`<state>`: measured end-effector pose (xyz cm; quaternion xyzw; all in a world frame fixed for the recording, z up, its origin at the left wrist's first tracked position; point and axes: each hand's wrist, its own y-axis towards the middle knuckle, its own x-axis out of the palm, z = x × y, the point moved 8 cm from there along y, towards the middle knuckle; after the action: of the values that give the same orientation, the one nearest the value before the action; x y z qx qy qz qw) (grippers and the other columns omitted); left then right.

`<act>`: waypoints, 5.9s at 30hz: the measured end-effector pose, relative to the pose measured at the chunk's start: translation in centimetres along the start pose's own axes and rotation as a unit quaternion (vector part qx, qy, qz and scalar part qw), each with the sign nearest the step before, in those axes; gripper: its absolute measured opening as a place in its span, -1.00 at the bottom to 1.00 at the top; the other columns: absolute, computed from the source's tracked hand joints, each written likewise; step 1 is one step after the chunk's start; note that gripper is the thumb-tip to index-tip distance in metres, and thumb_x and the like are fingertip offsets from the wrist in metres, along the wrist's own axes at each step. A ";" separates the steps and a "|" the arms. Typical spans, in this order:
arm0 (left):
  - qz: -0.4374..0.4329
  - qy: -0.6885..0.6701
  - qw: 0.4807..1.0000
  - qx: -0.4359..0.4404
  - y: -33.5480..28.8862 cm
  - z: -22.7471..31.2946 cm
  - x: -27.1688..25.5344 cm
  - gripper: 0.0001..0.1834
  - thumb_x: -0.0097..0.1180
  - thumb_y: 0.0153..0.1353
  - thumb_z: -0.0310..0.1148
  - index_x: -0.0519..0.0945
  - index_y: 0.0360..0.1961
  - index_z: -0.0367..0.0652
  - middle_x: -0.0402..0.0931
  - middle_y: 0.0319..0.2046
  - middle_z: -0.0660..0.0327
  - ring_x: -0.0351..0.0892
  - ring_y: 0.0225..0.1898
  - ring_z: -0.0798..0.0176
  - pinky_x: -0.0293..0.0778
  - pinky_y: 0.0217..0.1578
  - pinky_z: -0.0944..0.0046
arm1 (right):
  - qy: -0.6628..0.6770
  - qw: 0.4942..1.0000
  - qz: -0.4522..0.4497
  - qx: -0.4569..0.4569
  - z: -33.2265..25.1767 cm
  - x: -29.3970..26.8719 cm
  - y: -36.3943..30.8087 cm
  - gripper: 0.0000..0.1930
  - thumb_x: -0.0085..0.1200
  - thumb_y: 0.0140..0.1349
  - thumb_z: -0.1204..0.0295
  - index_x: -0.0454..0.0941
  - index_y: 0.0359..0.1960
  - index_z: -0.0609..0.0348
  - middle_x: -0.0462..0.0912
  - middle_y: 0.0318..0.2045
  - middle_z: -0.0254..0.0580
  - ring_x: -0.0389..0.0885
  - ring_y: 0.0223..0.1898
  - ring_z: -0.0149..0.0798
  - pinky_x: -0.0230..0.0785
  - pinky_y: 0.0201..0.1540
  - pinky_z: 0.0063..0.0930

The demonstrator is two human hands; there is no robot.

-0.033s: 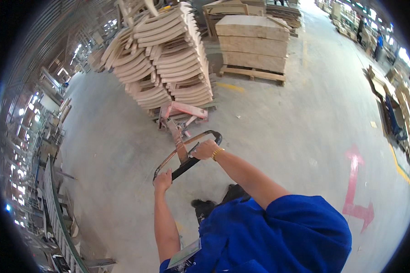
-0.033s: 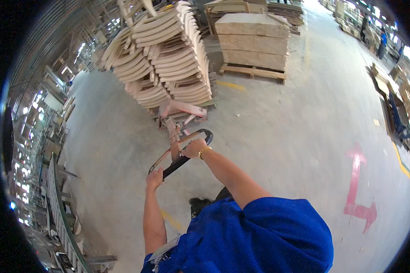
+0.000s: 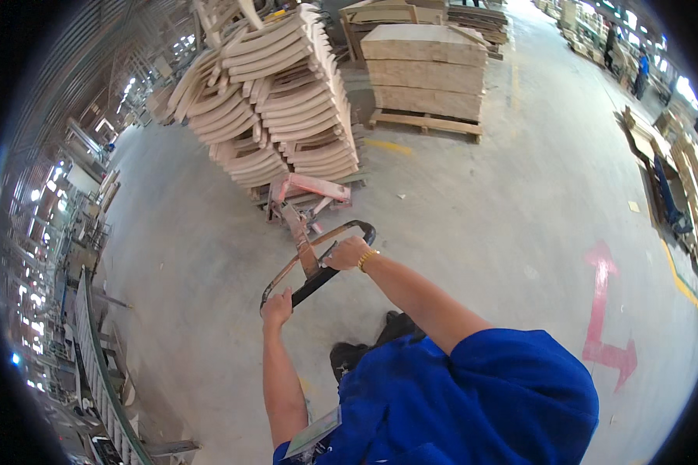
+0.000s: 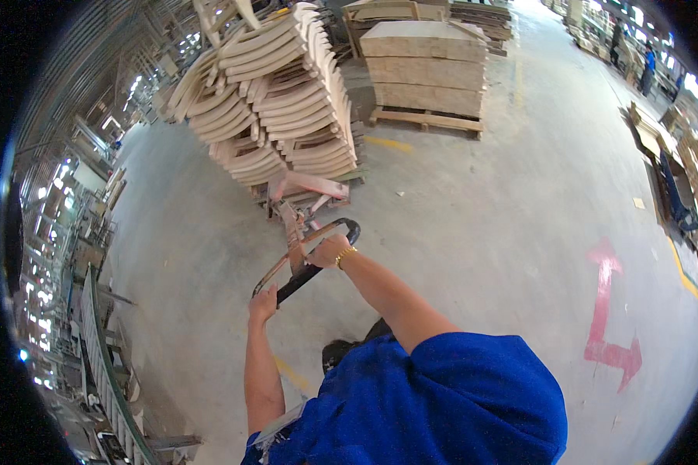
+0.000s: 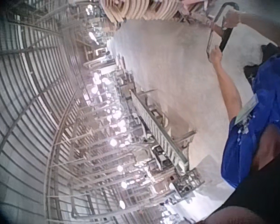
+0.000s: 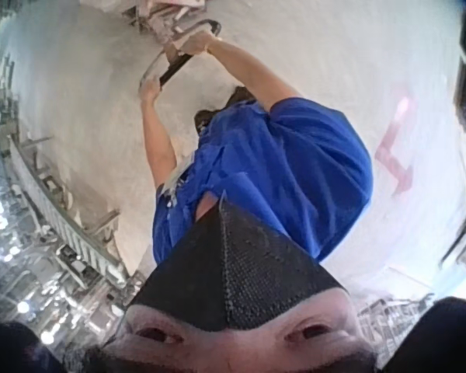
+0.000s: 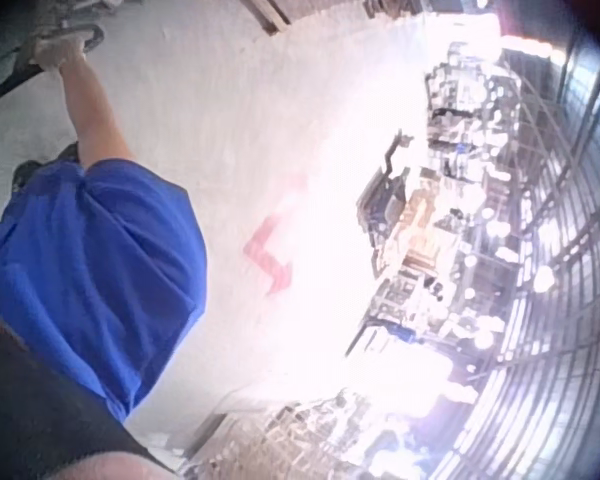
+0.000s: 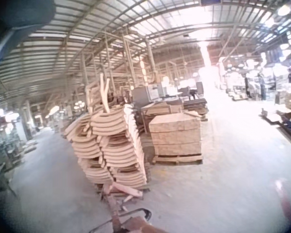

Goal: The person uses a manual pallet jack to lift and transport a stack of wooden chair frames across a factory floor. They maneuver the jack through aisles, position it under the load, raise the forks, and pull the stack to a new location before releasing the load.

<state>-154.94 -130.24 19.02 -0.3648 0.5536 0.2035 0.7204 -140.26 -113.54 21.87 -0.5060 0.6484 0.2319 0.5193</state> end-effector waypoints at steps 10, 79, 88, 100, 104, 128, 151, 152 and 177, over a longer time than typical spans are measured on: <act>0.018 -0.103 0.994 -0.025 -4.6 5.0 4.4 -0.28 -0.46 0.19 0.10 0.55 -0.43 -0.40 0.52 -0.48 -0.08 0.51 -0.31 -0.08 0.31 -0.21 0.01 | 0.038 0.996 0.079 0.029 4.4 -1.2 -8.2 -0.55 -0.28 0.10 0.04 0.62 -0.37 0.02 0.60 -0.39 -0.16 0.56 -0.25 -0.15 0.33 -0.21 -0.27; -0.002 0.082 0.984 -0.155 -19.2 68.4 4.0 -0.69 -0.35 0.22 -0.23 0.33 -0.07 -0.01 0.51 -0.39 -0.02 0.52 -0.28 -0.09 0.42 -0.35 -0.07 | -0.082 0.949 -0.157 -0.262 52.1 -24.7 -27.4 -0.37 -0.47 0.17 -0.07 0.58 -0.31 0.18 0.56 -0.25 0.01 0.48 -0.12 -0.04 0.22 -0.01 -0.20; 0.067 0.008 0.974 -0.214 -21.8 82.5 12.1 -0.45 -0.48 0.21 -0.03 0.51 -0.30 -0.21 0.51 -0.30 -0.07 0.49 -0.22 -0.13 0.37 -0.18 0.01 | -0.111 0.934 -0.132 -0.313 65.3 -21.8 -32.7 -0.39 -0.48 0.19 -0.04 0.57 -0.31 0.19 0.55 -0.25 0.07 0.49 -0.14 0.02 0.25 -0.04 -0.15; 0.115 0.042 0.949 -0.291 -19.2 103.2 24.4 -0.65 -0.32 0.21 -0.13 0.46 -0.20 -0.06 0.54 -0.43 0.07 0.57 -0.44 -0.02 0.46 -0.48 -0.04 | -0.188 0.857 -0.117 -0.465 85.4 -18.3 -35.3 -0.46 -0.49 0.22 0.02 0.53 -0.35 0.14 0.57 -0.37 0.06 0.55 -0.28 0.06 0.34 -0.18 -0.04; 0.071 -0.012 0.951 -0.300 -18.9 111.6 25.5 -0.67 -0.22 0.15 -0.24 0.43 -0.07 0.05 0.53 -0.44 0.08 0.56 -0.39 -0.02 0.45 -0.55 -0.04 | -0.237 0.768 -0.047 -0.593 91.6 -19.1 -37.9 -0.72 -0.39 0.22 0.24 0.40 -0.31 0.03 0.57 -0.50 -0.03 0.58 -0.43 0.00 0.40 -0.43 -0.02; 0.098 -0.259 0.803 -0.527 -16.7 152.9 22.6 -0.34 -0.49 0.18 0.06 0.58 -0.33 -0.24 0.51 -0.27 -0.05 0.46 -0.13 -0.02 0.31 -0.06 0.12 | -0.157 0.792 -0.055 -0.587 124.3 -38.9 -42.6 -0.43 -0.36 0.17 0.01 0.56 -0.63 0.20 0.56 -0.55 0.09 0.55 -0.42 0.05 0.36 -0.28 -0.13; 0.189 -0.251 0.731 -0.606 -1.9 192.5 14.9 -0.35 -0.44 0.16 0.10 0.59 -0.33 -0.21 0.52 -0.28 -0.05 0.47 -0.13 -0.02 0.34 -0.11 0.09 | -0.218 0.752 -0.162 -0.600 155.8 -61.9 -39.1 -0.42 -0.38 0.16 -0.01 0.55 -0.34 0.29 0.52 -0.30 0.20 0.47 -0.17 0.14 0.26 -0.08 -0.11; 0.200 -0.246 0.731 -0.604 -1.2 194.1 14.2 -0.36 -0.42 0.16 0.09 0.59 -0.34 -0.21 0.51 -0.27 -0.05 0.47 -0.14 -0.01 0.35 -0.11 0.10 | -0.217 0.748 -0.161 -0.606 157.0 -62.8 -38.7 -0.42 -0.37 0.16 -0.01 0.55 -0.34 0.28 0.53 -0.30 0.18 0.48 -0.18 0.14 0.28 -0.09 -0.12; 0.299 -0.213 0.665 -0.651 13.2 235.8 12.2 -0.43 -0.34 0.14 0.05 0.60 -0.54 -0.16 0.54 -0.48 0.03 0.52 -0.34 0.00 0.40 -0.33 0.08 | -0.252 0.704 -0.130 -0.651 193.6 -79.4 -37.5 -0.37 -0.47 0.19 0.00 0.53 -0.28 0.34 0.48 -0.20 0.24 0.39 -0.07 0.15 0.16 0.02 -0.11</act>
<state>-7.30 54.06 32.00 -0.5027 0.1913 0.7884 0.2986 -25.78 65.23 34.07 -0.7201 0.1095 0.6455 0.2297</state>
